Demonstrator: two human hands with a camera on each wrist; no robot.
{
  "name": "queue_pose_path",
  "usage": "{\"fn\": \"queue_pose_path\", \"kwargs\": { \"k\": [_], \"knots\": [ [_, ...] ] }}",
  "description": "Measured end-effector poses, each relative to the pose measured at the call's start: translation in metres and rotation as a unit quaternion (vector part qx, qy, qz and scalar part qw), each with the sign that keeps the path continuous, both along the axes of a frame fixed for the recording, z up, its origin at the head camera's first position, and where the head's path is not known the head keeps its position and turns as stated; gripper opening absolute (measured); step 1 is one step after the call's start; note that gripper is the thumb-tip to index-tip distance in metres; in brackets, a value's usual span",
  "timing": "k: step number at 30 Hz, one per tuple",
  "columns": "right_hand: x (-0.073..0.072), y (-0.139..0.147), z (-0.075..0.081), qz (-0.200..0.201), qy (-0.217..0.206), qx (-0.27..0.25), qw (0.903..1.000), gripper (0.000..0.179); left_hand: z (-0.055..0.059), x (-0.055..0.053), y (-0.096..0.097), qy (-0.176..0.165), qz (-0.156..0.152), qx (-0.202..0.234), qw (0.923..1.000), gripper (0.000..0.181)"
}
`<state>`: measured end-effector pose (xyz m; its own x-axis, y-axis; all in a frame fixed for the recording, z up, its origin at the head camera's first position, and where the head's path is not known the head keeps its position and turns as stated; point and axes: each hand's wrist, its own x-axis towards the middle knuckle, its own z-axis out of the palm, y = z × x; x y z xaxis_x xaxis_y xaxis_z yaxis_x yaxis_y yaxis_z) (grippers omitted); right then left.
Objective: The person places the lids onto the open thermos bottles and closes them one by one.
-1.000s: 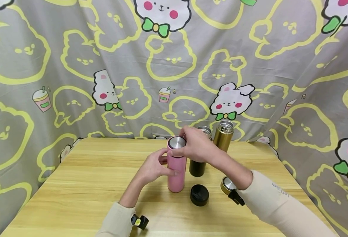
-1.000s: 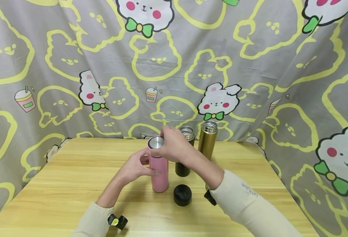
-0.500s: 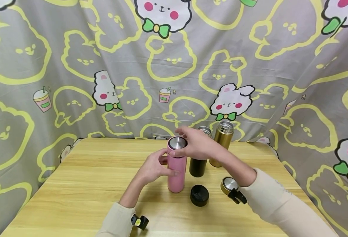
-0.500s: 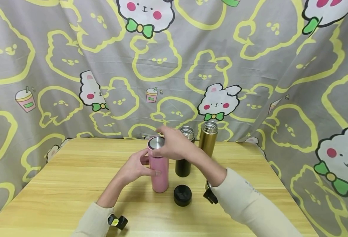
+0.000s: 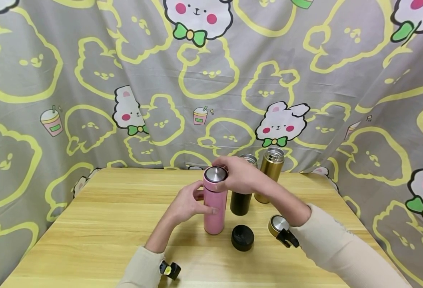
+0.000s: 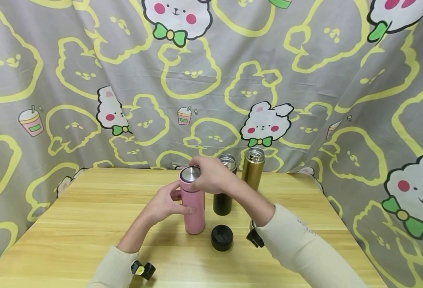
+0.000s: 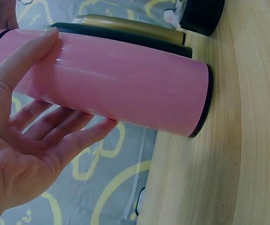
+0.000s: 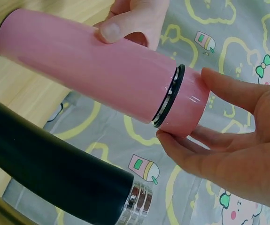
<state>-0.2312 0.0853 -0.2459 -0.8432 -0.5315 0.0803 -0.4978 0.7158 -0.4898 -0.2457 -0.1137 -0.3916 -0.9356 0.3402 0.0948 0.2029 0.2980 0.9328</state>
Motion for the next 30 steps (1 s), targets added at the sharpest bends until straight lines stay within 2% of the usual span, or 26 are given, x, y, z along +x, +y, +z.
{"fn": "queue_pose_path", "kwargs": {
  "k": [4, 13, 17, 22, 26, 30],
  "knots": [
    [0.0007, -0.0020, -0.0036, -0.034, 0.015, -0.005, 0.9993, 0.050, 0.0006, 0.0001, 0.0005, -0.002, 0.000, 0.000, 1.0000, 0.074],
    [0.0019, -0.0032, -0.0082, -0.062, 0.034, -0.011, 0.9974, 0.055, 0.0009, 0.0009, 0.0001, -0.010, 0.002, -0.001, 0.9999, 0.074],
    [0.0025, -0.0033, -0.0081, -0.060, 0.037, 0.001, 0.9975, 0.062, 0.0005, 0.0005, 0.0005, -0.006, 0.001, 0.000, 1.0000, 0.073],
    [0.0038, -0.0024, -0.0047, -0.046, 0.003, -0.009, 0.9989, 0.079, 0.0001, 0.0009, 0.0003, -0.001, 0.003, -0.004, 1.0000, 0.073],
    [0.0038, -0.0011, -0.0013, -0.027, -0.024, -0.024, 0.9991, 0.078, 0.0001, 0.0007, 0.0008, -0.003, 0.006, -0.004, 1.0000, 0.072],
    [0.0038, -0.0001, 0.0007, -0.011, -0.035, -0.021, 0.9991, 0.069, -0.0003, 0.0009, 0.0012, -0.002, 0.008, -0.001, 1.0000, 0.072]
  ]
}}
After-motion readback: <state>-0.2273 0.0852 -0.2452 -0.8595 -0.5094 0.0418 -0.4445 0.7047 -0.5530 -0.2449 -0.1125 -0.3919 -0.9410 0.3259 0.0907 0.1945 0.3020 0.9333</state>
